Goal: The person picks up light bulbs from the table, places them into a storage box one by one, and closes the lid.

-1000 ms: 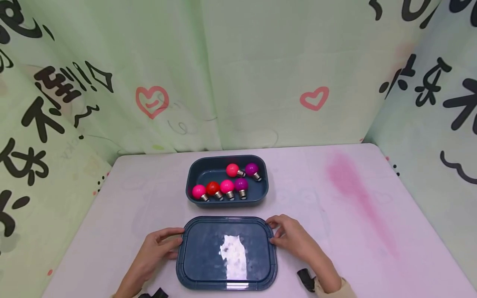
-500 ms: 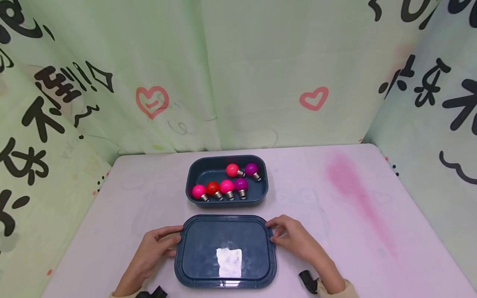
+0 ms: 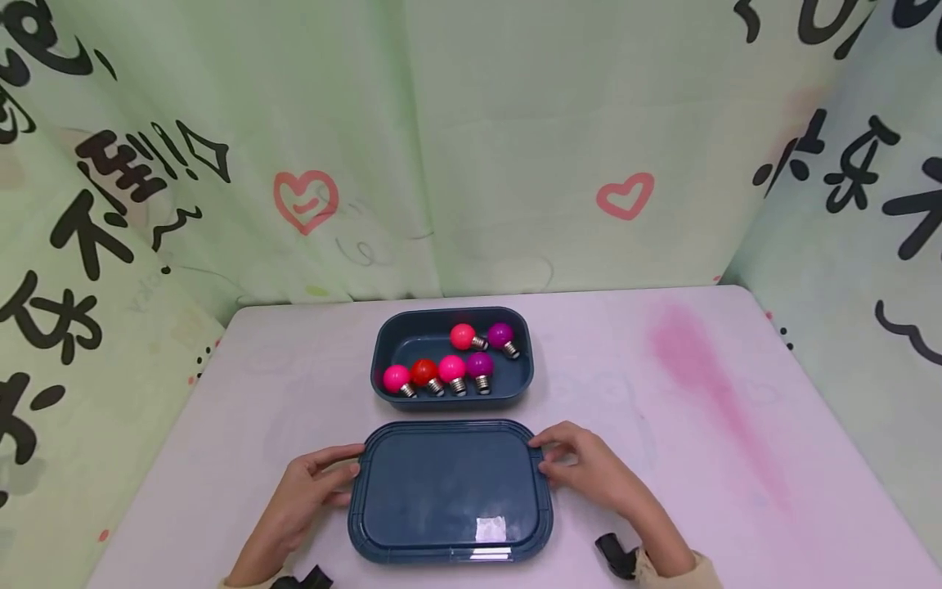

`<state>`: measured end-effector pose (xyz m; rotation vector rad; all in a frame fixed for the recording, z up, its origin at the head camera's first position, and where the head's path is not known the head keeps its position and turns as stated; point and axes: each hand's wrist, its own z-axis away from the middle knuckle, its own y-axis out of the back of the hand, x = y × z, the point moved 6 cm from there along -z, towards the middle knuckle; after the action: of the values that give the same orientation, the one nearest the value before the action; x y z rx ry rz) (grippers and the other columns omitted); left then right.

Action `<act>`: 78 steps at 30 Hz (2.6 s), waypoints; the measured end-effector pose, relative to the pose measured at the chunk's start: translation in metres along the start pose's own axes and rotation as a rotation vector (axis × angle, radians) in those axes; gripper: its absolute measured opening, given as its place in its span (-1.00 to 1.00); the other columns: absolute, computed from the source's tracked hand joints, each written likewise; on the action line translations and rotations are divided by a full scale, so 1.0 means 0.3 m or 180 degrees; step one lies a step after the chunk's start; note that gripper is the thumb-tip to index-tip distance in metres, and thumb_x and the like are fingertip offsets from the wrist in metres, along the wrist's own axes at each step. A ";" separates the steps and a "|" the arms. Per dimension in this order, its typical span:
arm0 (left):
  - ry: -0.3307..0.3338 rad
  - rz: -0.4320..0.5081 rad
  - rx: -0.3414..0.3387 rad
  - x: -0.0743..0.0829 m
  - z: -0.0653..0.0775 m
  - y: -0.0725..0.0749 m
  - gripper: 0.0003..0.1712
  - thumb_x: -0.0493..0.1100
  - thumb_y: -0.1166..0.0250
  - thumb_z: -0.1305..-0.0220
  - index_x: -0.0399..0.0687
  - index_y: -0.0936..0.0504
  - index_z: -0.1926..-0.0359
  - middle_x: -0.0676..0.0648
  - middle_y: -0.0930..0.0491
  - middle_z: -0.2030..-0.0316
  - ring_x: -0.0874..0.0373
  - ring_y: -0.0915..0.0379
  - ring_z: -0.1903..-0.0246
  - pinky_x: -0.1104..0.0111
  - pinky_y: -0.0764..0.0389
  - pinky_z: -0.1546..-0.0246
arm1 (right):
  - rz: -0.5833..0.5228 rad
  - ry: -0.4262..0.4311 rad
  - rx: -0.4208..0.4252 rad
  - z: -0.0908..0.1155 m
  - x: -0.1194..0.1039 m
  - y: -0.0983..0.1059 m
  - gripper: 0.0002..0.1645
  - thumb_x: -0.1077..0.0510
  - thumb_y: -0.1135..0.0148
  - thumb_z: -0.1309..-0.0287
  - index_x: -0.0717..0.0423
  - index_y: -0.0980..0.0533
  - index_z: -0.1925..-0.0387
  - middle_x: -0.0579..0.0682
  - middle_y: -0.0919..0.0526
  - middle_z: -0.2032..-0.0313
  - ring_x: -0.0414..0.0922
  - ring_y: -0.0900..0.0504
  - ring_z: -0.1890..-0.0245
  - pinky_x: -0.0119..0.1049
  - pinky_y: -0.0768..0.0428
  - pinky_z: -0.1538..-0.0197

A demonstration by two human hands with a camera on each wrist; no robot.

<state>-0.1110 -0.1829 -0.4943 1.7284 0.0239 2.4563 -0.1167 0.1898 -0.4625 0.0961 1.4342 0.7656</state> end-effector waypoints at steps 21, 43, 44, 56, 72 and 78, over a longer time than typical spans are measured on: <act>0.0155 0.0039 -0.0604 0.020 0.011 -0.002 -0.27 0.01 -0.39 -0.22 -0.12 -0.43 -0.36 -0.16 -0.65 -0.11 0.04 -0.64 -0.05 0.27 -0.65 -0.01 | -0.0142 0.0183 -0.0052 0.028 -0.016 0.041 -0.51 0.25 -0.38 -0.11 0.08 -0.56 -0.12 0.22 -0.50 -0.21 -0.21 -0.61 0.04 -0.38 -0.63 0.06; -0.0219 -0.0067 -0.0416 0.060 0.013 0.009 -0.33 -0.10 -0.45 -0.17 -0.10 -0.50 -0.30 -0.16 -0.62 -0.14 0.05 -0.63 -0.04 0.31 -0.62 -0.03 | -0.0194 0.0377 -0.0021 0.038 -0.030 0.067 -0.60 0.28 -0.29 -0.21 0.09 -0.57 -0.11 0.19 -0.55 -0.15 -0.23 -0.63 0.06 -0.39 -0.63 0.03; -0.0262 -0.0101 -0.0345 0.061 0.012 0.011 -0.34 -0.09 -0.45 -0.16 -0.08 -0.53 -0.29 -0.14 -0.63 -0.13 0.06 -0.63 -0.03 0.32 -0.61 -0.03 | -0.0184 0.0363 -0.0007 0.037 -0.031 0.068 -0.60 0.26 -0.29 -0.22 0.09 -0.57 -0.10 0.18 -0.56 -0.15 -0.23 -0.64 0.06 -0.38 -0.64 0.03; -0.0823 -0.0350 0.0231 0.085 0.013 0.016 -0.58 -0.27 -0.41 -0.17 -0.10 -0.69 -0.09 -0.11 -0.68 -0.05 0.23 -0.66 0.17 0.39 -0.67 0.18 | -0.0061 0.0138 0.0190 0.033 -0.030 0.079 -0.67 0.15 -0.30 -0.24 -0.02 -0.65 -0.04 0.10 -0.64 -0.11 -0.23 -0.63 0.05 -0.01 -0.67 0.02; -0.1017 -0.0363 0.0489 0.105 0.015 0.012 -0.88 -0.21 -0.48 -0.10 -0.14 -0.79 0.32 -0.06 -0.69 0.30 0.23 -0.61 0.34 0.38 -0.70 0.28 | -0.0061 -0.0112 0.0277 0.035 -0.027 0.075 -0.64 -0.03 -0.31 -0.24 0.05 -0.70 0.01 0.04 -0.69 -0.08 0.26 -0.41 -0.31 0.19 -0.45 -0.24; -0.0953 -0.0274 0.0499 0.095 0.014 0.011 -0.84 -0.20 -0.49 -0.10 -0.16 -0.79 0.27 -0.07 -0.73 0.28 0.25 -0.63 0.27 0.42 -0.68 0.21 | 0.0041 -0.0067 0.0338 0.037 -0.033 0.077 -0.67 -0.04 -0.31 -0.24 -0.01 -0.71 0.04 -0.04 -0.72 0.01 0.04 -0.57 -0.19 0.11 -0.52 -0.21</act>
<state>-0.1169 -0.1831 -0.4660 2.0954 0.2598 2.1636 -0.1155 0.2063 -0.4406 0.1946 1.4550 0.6969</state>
